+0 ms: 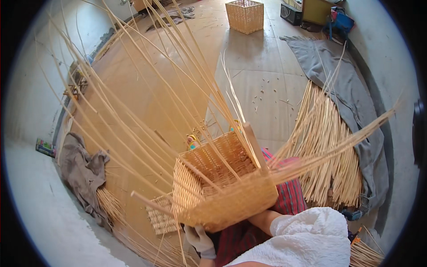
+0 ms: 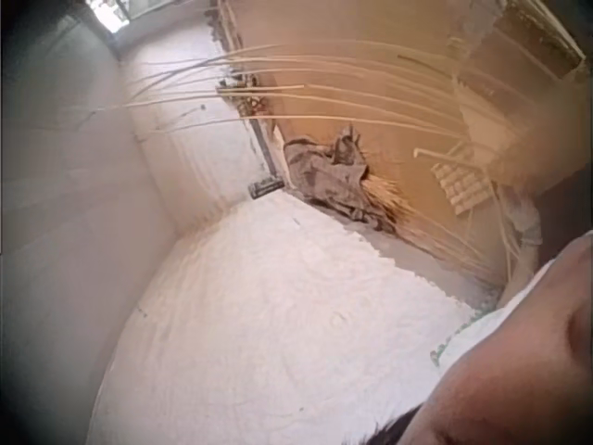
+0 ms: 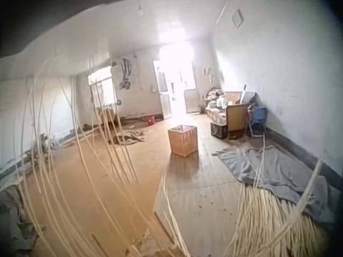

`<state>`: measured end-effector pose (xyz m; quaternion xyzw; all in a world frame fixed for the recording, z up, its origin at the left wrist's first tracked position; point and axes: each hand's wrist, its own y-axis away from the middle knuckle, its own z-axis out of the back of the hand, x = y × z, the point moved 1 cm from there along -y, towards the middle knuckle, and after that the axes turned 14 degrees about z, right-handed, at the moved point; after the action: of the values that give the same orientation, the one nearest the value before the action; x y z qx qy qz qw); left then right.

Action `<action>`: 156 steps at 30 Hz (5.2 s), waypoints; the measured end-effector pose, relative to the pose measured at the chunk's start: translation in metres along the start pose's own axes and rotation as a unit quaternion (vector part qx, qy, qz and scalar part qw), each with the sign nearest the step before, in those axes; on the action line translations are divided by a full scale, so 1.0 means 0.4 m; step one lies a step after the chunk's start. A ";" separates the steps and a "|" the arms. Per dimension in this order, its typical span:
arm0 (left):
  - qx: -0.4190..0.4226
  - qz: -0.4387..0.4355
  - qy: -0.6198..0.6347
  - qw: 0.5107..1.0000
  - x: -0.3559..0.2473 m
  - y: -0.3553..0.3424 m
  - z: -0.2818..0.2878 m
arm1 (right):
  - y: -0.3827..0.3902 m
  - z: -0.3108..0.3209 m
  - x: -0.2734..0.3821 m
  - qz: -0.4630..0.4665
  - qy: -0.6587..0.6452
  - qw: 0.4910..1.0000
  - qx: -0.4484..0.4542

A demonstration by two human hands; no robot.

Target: The person weaves a basket by hand, interlacing thin bamboo strips through a vertical frame. They manipulate the strips to form a tight weave, occasionally adjusting the basket's position and checking the alignment of the materials.

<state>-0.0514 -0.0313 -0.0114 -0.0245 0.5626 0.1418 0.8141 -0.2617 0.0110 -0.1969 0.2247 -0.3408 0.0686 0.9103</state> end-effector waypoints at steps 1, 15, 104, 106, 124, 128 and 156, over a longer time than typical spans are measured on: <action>-0.003 -0.006 -0.012 1.000 -0.014 -0.003 -0.007 | 0.008 -0.003 -0.013 -0.012 -0.006 1.000 0.001; -0.072 -0.049 -0.043 0.995 0.026 0.007 -0.032 | 0.061 -0.009 -0.059 -0.009 -0.011 0.999 0.050; -0.002 -0.122 0.163 0.979 -0.371 -0.355 0.176 | 0.234 1.058 0.274 0.155 0.170 0.843 -0.486; 0.002 -0.111 0.223 0.969 -0.359 -0.363 0.205 | 0.231 1.071 0.261 0.141 0.170 0.843 -0.490; -0.036 0.112 -0.132 0.984 -0.326 -0.176 0.505 | 0.263 1.082 0.312 0.132 0.130 0.880 -0.438; -0.004 -0.116 -0.066 0.991 -0.421 -0.226 0.322 | 0.238 1.082 0.308 0.129 0.151 0.876 -0.439; 0.136 -0.642 -0.329 0.679 -0.882 0.393 0.225 | 0.376 0.655 0.299 0.176 -0.146 0.936 -0.267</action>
<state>-0.1256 0.0657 0.3660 -0.2202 0.1181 -0.4945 0.8325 -0.3674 0.0218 0.1102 -0.0826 -0.5100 0.1004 0.8503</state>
